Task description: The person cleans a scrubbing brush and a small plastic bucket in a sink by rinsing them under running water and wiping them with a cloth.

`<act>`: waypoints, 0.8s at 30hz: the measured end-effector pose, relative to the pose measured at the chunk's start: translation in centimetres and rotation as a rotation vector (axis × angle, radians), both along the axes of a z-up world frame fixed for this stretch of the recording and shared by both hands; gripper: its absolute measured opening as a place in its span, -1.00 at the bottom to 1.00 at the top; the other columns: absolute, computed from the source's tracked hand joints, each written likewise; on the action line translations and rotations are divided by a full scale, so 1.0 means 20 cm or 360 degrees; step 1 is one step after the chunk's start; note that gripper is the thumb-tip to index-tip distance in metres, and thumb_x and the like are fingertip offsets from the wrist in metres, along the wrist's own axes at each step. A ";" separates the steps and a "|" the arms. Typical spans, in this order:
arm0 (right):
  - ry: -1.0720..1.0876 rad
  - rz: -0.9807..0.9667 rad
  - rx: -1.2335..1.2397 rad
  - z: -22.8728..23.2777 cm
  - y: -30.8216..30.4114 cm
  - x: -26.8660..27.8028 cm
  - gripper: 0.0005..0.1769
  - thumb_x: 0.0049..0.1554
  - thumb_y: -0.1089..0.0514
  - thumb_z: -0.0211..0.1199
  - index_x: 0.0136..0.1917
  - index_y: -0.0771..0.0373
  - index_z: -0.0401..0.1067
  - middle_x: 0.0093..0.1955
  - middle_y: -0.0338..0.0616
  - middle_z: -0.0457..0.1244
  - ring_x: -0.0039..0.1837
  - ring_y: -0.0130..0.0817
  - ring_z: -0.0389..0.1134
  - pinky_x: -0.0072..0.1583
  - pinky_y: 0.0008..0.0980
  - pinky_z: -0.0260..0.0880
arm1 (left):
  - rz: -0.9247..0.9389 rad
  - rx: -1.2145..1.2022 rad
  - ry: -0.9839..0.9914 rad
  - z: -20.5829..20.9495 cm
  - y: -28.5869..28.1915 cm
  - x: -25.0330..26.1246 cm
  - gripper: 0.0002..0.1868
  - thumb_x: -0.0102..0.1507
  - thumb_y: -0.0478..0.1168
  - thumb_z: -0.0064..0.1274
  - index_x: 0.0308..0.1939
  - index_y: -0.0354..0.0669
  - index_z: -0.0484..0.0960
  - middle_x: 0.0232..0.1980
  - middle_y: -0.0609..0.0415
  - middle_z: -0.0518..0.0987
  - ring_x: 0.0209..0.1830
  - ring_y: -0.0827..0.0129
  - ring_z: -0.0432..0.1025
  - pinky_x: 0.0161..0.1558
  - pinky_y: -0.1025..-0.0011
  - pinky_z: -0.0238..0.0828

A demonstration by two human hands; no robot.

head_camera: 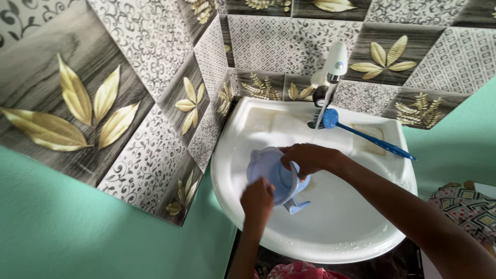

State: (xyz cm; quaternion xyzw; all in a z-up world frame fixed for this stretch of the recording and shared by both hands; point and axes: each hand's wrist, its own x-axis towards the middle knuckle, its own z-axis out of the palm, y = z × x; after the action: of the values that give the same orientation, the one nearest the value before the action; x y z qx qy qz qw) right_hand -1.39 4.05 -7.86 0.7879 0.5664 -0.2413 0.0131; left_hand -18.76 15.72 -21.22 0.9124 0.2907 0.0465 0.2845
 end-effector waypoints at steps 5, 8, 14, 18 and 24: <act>0.0191 -0.0093 0.0156 -0.05 -0.20 0.04 -0.48 -0.31 0.21 0.61 -0.06 0.15 0.49 0.08 -0.13 0.39 0.17 -0.11 0.41 0.14 -0.15 0.45 | -0.0469 0.0669 -0.0486 0.21 0.12 0.32 -0.38 0.11 -0.22 0.26 0.27 -0.08 0.52 0.16 -0.06 0.57 0.20 0.03 0.43 0.18 -0.03 0.33; 0.0350 -0.0246 0.0339 -0.10 -0.35 0.10 -0.50 -0.29 0.17 0.64 -0.07 0.17 0.53 0.06 -0.14 0.42 0.20 -0.15 0.41 0.22 -0.19 0.41 | -0.0695 0.0660 -0.0387 0.15 0.07 0.58 -0.34 0.10 -0.17 0.30 0.28 -0.07 0.49 0.17 -0.06 0.56 0.27 0.02 0.38 0.34 -0.17 0.13; 0.0611 -0.0743 0.0780 -0.23 -0.60 0.19 -0.54 -0.22 0.12 0.64 -0.06 0.21 0.54 -0.01 -0.20 0.45 0.18 -0.30 0.48 0.42 -0.32 0.34 | -0.0658 0.0513 -0.0125 -0.06 0.10 0.99 -0.52 0.20 -0.13 0.25 0.19 -0.07 0.55 0.12 -0.07 0.60 0.20 0.00 0.45 0.22 -0.11 0.32; 0.0781 -0.0958 0.1115 -0.28 -0.67 0.25 -0.59 -0.16 0.28 0.62 -0.07 0.27 0.50 -0.02 -0.20 0.40 0.20 -0.33 0.41 0.39 -0.31 0.33 | -0.0441 0.0566 -0.0086 -0.05 0.17 1.15 -0.76 0.14 -0.18 0.24 -0.12 -0.11 0.72 -0.06 -0.10 0.69 -0.05 -0.03 0.60 -0.06 0.10 0.59; 0.0981 -0.1084 0.1353 -0.28 -0.69 0.33 -0.59 -0.17 0.40 0.54 -0.07 0.26 0.46 0.04 -0.23 0.34 0.25 -0.43 0.40 0.21 -0.37 0.52 | -0.0261 -0.0074 -0.0144 0.28 0.21 1.11 -0.75 0.05 -0.08 0.35 -0.39 -0.18 0.74 -0.35 -0.10 0.70 -0.28 0.06 0.62 -0.14 0.15 0.57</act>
State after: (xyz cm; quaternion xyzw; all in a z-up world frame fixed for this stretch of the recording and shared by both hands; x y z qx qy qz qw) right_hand 5.27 -9.82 -13.56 0.7548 0.3077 -0.2018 -0.5430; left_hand 3.47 19.94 -15.56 0.9232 0.2029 0.0574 0.3212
